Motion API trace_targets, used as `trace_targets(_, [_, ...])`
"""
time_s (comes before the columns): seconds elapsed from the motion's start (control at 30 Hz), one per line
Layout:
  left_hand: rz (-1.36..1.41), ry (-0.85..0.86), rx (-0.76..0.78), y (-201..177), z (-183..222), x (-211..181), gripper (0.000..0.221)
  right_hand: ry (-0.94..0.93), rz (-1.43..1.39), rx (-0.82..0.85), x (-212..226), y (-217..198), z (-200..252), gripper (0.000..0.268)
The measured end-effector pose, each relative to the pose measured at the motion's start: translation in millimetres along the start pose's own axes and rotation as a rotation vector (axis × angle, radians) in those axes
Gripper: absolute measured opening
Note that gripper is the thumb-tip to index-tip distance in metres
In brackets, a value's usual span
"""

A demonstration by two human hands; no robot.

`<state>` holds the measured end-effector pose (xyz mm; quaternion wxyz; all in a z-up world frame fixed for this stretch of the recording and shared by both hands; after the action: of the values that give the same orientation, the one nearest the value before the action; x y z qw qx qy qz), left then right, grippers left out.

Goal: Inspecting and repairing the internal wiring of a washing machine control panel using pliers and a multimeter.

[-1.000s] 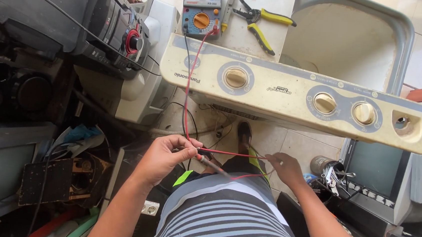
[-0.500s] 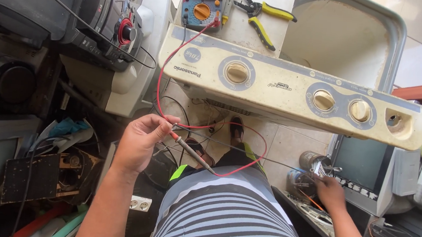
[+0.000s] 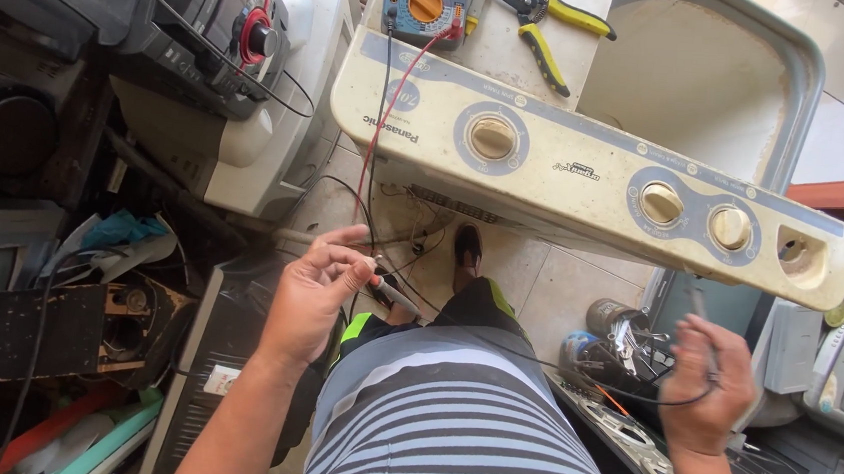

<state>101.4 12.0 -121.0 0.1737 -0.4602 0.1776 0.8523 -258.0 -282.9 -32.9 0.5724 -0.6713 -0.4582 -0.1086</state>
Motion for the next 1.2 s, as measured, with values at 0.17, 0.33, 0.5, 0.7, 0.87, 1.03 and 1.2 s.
trace_targets(0.17, [0.254, 0.057, 0.21, 33.3, 11.1, -16.4, 0.004, -0.455, -0.304, 0.398, 144.8, 71.7, 14.9, 0.029])
trace_targets(0.33, [0.376, 0.065, 0.251, 43.0, 18.6, -20.7, 0.009, -0.676, -0.506, 0.605, 221.8, 106.5, 33.7, 0.03])
trace_targets(0.5, [0.488, 0.108, 0.254, 42.3, 18.7, -23.0, 0.012, -0.778, -0.577, 0.668, 239.4, 117.7, 34.1, 0.029])
trace_targets(0.7, [0.452, 0.098, 0.214, 41.5, 20.1, -35.6, 0.017, -0.812, -0.599, 0.638, 241.2, 120.6, 23.4, 0.028])
trace_targets(0.87, [0.467, 0.114, 0.211, 47.5, 9.6, -40.0, 0.017, -0.855, -0.601, 0.654, 236.7, 124.3, 11.8, 0.03])
trace_targets(1.03, [0.435, 0.112, 0.193, 57.9, 5.2, -54.4, 0.018, -0.873, -0.586, 0.634, 232.7, 126.5, -3.6, 0.03])
trace_targets(1.2, [0.403, 0.158, 0.203, 73.2, 6.5, -64.8, 0.015, -0.916, -0.572, 0.641, 222.6, 132.0, -14.0, 0.029])
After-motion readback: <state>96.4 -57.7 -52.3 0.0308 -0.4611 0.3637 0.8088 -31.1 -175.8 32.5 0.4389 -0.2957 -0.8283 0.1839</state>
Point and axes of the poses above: each hand's wrist, its own z-axis away from the middle knuckle, its own y-axis out of the palm, x = y × z, the point moved 10 cm from there along -z, towards the middle knuckle, and after that the axes turned 6 degrees about -x, right-handed, at the moved point
